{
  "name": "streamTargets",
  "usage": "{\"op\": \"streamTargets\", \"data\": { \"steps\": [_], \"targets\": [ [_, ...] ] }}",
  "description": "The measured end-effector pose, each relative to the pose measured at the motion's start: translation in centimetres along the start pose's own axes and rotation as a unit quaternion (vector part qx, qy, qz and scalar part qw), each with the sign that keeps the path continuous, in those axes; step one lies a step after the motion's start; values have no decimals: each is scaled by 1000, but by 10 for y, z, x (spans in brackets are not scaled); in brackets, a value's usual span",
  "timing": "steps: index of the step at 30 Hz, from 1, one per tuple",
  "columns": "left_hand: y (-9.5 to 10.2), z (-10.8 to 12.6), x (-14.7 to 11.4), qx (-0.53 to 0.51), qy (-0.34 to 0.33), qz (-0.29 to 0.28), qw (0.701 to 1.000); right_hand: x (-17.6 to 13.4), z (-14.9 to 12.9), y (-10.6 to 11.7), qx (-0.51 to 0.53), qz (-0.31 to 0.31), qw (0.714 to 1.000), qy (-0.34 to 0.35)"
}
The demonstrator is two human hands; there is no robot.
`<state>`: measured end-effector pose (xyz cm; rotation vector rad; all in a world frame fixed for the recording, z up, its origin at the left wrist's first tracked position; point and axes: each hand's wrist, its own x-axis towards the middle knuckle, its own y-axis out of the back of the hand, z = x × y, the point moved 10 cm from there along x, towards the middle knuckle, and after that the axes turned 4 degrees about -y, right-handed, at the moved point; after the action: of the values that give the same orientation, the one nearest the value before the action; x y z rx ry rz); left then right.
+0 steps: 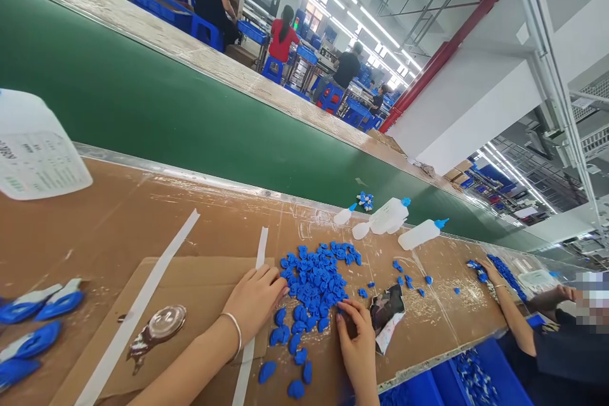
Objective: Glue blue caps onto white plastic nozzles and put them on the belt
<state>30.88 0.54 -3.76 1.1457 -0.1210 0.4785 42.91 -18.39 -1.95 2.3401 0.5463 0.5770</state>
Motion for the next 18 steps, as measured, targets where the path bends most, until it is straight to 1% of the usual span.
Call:
{"op": "streamTargets", "data": {
  "steps": [3,6,11,15,18],
  "targets": [
    [-3,2,-1,-10,-18,10,1000,-3,4,1,2,3,1000,-2],
    [-6,2,-3,-25,-20,27,999,-8,7,5,6,5,1000,-3],
    [-4,0,-4,-51,-5,60,997,-23,16,11,-8,47,998,-43],
    [-3,6,-4,-60,-29,51,997,-33,15,10,-19,85,994,-71],
    [1,13,-6,-66,-50,40,996,-34,14,11,-24,108,990,-85]
  ]
}}
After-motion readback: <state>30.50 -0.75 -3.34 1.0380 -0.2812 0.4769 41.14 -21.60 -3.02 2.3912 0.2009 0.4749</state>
